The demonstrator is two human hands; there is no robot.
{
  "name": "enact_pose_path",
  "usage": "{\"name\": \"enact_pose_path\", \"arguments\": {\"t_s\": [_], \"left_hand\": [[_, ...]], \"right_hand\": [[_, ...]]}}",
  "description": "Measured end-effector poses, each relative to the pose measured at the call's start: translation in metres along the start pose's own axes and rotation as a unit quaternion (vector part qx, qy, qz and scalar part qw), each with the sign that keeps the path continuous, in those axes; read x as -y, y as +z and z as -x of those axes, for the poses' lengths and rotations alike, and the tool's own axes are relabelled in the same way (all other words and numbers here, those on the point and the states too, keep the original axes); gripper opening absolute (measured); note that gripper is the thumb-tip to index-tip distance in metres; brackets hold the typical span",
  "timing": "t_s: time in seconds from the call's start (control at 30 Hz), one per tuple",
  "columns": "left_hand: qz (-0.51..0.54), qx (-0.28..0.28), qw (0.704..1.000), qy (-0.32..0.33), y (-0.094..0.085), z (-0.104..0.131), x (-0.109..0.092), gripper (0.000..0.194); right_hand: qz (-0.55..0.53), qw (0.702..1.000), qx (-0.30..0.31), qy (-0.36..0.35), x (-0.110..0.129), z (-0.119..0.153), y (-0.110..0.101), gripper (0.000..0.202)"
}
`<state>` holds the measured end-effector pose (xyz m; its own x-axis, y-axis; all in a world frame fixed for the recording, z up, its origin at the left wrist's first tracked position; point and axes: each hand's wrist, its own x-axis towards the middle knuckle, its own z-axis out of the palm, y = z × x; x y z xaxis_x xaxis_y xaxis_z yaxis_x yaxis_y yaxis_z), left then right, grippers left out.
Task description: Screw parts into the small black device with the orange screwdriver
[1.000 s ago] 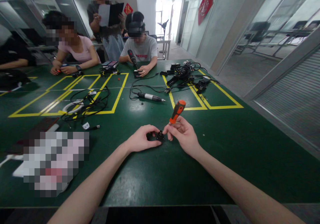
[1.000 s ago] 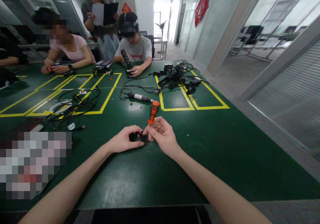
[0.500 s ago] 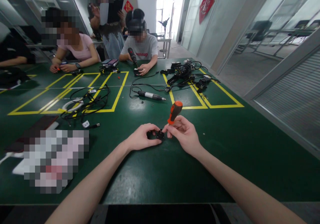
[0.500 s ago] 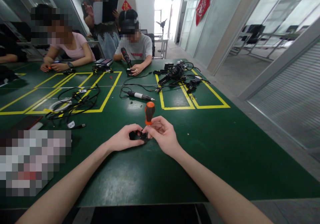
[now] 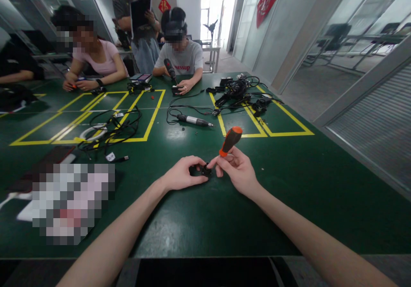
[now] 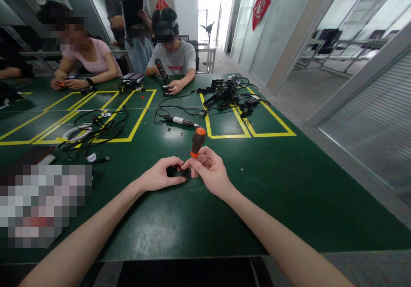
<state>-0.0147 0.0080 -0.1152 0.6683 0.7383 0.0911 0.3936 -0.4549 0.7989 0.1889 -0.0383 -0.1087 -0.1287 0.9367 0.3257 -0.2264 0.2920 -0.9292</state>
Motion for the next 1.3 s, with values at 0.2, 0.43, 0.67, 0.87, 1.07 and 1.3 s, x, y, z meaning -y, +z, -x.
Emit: {"name": "enact_pose_path", "arguments": {"t_s": [0.2, 0.43, 0.67, 0.87, 1.07, 1.3], "left_hand": [[0.016, -0.005, 1.000, 0.007, 0.0000, -0.0001, -0.0011, 0.022], [0.013, -0.001, 1.000, 0.007, 0.0000, -0.0005, -0.0006, 0.025], [0.007, 0.000, 1.000, 0.005, -0.0009, -0.0006, -0.0019, 0.026], [0.005, -0.003, 1.000, 0.002, 0.0002, -0.0012, -0.0029, 0.024], [-0.008, -0.004, 1.000, 0.002, 0.0005, -0.0012, -0.0024, 0.023], [-0.013, -0.007, 1.000, 0.013, 0.0009, -0.0007, -0.0032, 0.024]], "right_hand": [[0.057, 0.998, -0.021, 0.011, 0.0058, -0.0012, -0.0013, 0.036], [0.030, 0.999, -0.016, -0.001, 0.0040, 0.0014, -0.0003, 0.037], [0.067, 0.997, -0.033, -0.001, 0.0110, -0.0006, 0.0021, 0.037], [0.017, 1.000, -0.017, 0.020, 0.0068, -0.0002, 0.0031, 0.038], [0.016, 1.000, -0.007, 0.009, 0.0077, 0.0009, 0.0046, 0.035], [0.044, 0.999, -0.003, 0.024, 0.0087, -0.0006, 0.0016, 0.038]]}}
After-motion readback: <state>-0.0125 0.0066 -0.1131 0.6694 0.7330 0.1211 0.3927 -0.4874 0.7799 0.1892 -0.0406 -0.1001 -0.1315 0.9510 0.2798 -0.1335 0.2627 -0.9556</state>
